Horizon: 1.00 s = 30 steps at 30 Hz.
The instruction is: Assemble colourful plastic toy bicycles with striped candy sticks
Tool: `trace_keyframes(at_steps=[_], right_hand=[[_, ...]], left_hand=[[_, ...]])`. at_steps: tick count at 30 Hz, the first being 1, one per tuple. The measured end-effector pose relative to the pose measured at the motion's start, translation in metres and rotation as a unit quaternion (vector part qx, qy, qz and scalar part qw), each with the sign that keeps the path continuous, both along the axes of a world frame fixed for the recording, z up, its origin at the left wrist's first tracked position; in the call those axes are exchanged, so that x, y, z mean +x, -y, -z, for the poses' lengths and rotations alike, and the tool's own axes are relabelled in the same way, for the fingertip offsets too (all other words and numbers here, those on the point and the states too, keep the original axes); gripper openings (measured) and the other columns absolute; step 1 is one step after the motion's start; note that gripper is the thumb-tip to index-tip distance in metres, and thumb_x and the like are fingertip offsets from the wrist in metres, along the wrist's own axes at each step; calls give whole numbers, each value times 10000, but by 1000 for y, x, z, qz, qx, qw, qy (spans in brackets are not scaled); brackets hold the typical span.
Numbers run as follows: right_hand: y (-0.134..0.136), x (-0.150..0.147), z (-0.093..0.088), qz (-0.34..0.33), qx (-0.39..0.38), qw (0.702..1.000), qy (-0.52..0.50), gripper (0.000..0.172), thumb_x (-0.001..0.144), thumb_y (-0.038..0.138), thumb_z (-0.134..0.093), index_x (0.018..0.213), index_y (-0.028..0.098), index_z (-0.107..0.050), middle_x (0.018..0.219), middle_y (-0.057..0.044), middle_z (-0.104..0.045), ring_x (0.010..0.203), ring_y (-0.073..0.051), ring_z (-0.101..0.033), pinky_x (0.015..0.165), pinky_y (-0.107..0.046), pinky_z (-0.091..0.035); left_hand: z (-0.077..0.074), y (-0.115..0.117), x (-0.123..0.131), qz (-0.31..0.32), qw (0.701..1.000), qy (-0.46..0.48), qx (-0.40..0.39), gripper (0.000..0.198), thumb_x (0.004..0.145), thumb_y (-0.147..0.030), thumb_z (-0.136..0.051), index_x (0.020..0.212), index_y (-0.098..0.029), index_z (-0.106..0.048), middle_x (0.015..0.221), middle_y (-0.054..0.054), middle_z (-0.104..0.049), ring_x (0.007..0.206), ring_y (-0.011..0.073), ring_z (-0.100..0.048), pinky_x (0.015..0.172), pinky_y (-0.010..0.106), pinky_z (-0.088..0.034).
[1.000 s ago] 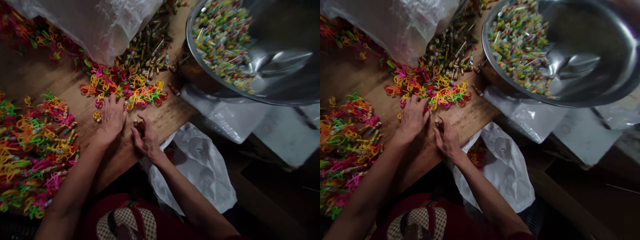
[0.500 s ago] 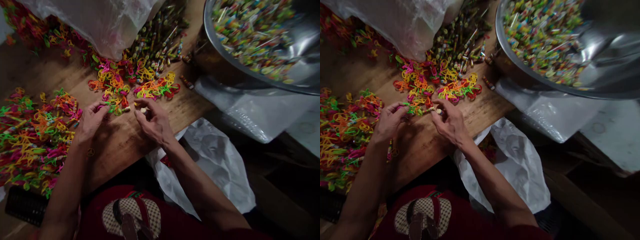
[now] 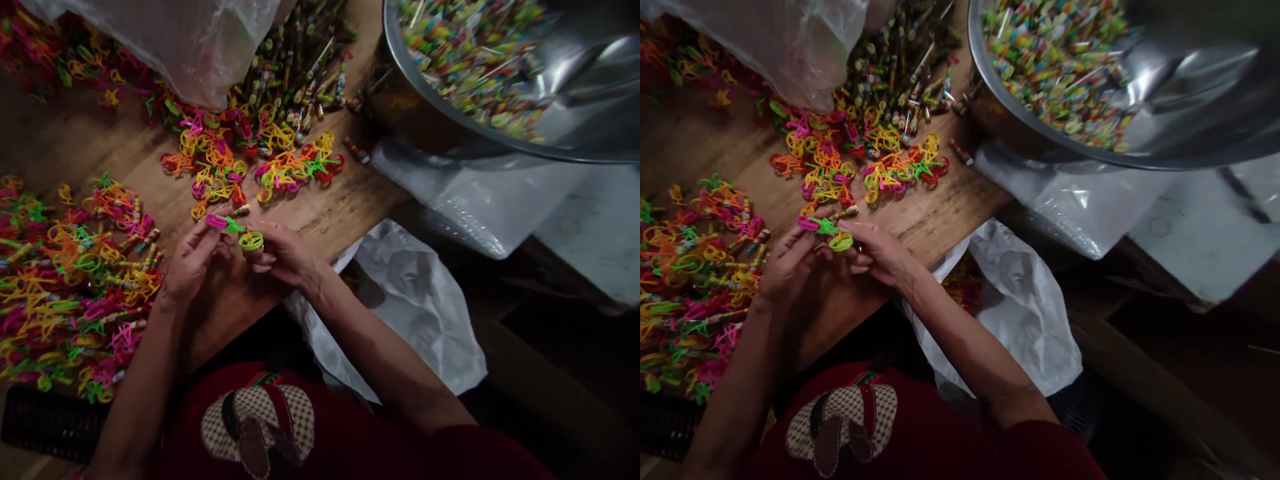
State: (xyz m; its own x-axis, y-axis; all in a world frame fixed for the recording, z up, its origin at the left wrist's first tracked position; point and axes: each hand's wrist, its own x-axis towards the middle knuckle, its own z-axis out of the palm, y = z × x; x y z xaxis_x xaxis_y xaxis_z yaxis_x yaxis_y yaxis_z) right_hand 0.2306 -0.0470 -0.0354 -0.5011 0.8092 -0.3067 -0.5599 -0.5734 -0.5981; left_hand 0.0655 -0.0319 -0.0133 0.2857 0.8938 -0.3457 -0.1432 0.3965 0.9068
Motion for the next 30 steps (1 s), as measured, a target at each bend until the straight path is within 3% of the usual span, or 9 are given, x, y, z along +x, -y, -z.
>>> trace_keyframes(at_steps=[3, 6, 8, 10, 14, 16, 18, 24, 30], right_hand=[[0, -8, -4, -46, -46, 996, -68, 314, 858, 394, -645, 724, 202, -436, 495, 129, -357, 391, -10, -102, 390, -132, -165], [0, -19, -7, -71, -70, 993, -69, 312, 872, 409, -639, 747, 208, -436, 509, 130, -358, 399, -13, -91, 388, -125, -162], [3, -22, -6, -84, -53, 995, -2, 353, 851, 487, -667, 758, 204, -477, 542, 113, -406, 400, -14, -138, 380, -134, -168], [9, -18, -1, -48, 2, 991, 126, 396, 843, 566, -660, 772, 194, -546, 604, 77, -471, 419, -27, -256, 386, -156, -234], [19, 1, 14, 110, 194, 907, 356, 384, 925, 533, -559, 1021, 190, -703, 816, -12, -624, 677, -114, -567, 612, -245, -497], [18, 8, 18, 147, 274, 860, 404, 360, 944, 451, -561, 1168, 205, -699, 928, -35, -678, 830, -142, -631, 787, -294, -540], [15, 11, 19, 164, 308, 842, 412, 333, 936, 403, -596, 1192, 213, -695, 999, -43, -709, 898, -150, -660, 863, -317, -547], [9, 11, 17, 149, 287, 883, 341, 220, 862, 431, -723, 915, 220, -751, 907, -19, -759, 864, -156, -705, 840, -307, -577], [18, 8, 21, 133, 319, 882, 319, 324, 919, 513, -634, 978, 209, -729, 957, -29, -759, 888, -148, -708, 842, -296, -572]], left_hand=[[0, 9, 5, -13, 1000, 8, 8, 346, 721, -344, -822, 1031, -234, -714, 1213, 52, -704, 1155, 193, -636, 834, 229, -539], [0, 7, 6, -34, 999, 13, -5, 282, 666, -313, -830, 901, -237, -695, 1193, 33, -712, 1202, 208, -621, 892, 257, -541], [1, 3, 3, -56, 998, 17, -23, 269, 645, -337, -816, 842, -220, -674, 1131, 43, -731, 1127, 217, -657, 826, 261, -559], [4, 0, -4, -97, 994, 18, -36, 268, 656, -363, -793, 831, -204, -666, 1043, 47, -747, 1021, 204, -691, 761, 254, -563], [8, 3, -12, -131, 988, 4, -80, 267, 657, -304, -816, 838, -179, -663, 808, -4, -727, 704, 129, -693, 593, 207, -531], [9, 7, -11, -98, 988, 13, -118, 280, 642, -289, -835, 819, -158, -661, 739, -11, -700, 589, 104, -655, 473, 175, -466], [8, 11, -7, -72, 986, 37, -144, 281, 636, -290, -845, 786, -142, -659, 685, -12, -672, 532, 85, -621, 401, 152, -405], [7, 19, -3, -18, 984, 65, -165, 300, 642, -308, -855, 771, -121, -660, 632, -9, -653, 442, 62, -549, 373, 151, -409], [9, 22, -6, 18, 979, 98, -179, 271, 673, -295, -834, 812, -106, -697, 651, 12, -683, 462, 83, -578, 408, 168, -472]])
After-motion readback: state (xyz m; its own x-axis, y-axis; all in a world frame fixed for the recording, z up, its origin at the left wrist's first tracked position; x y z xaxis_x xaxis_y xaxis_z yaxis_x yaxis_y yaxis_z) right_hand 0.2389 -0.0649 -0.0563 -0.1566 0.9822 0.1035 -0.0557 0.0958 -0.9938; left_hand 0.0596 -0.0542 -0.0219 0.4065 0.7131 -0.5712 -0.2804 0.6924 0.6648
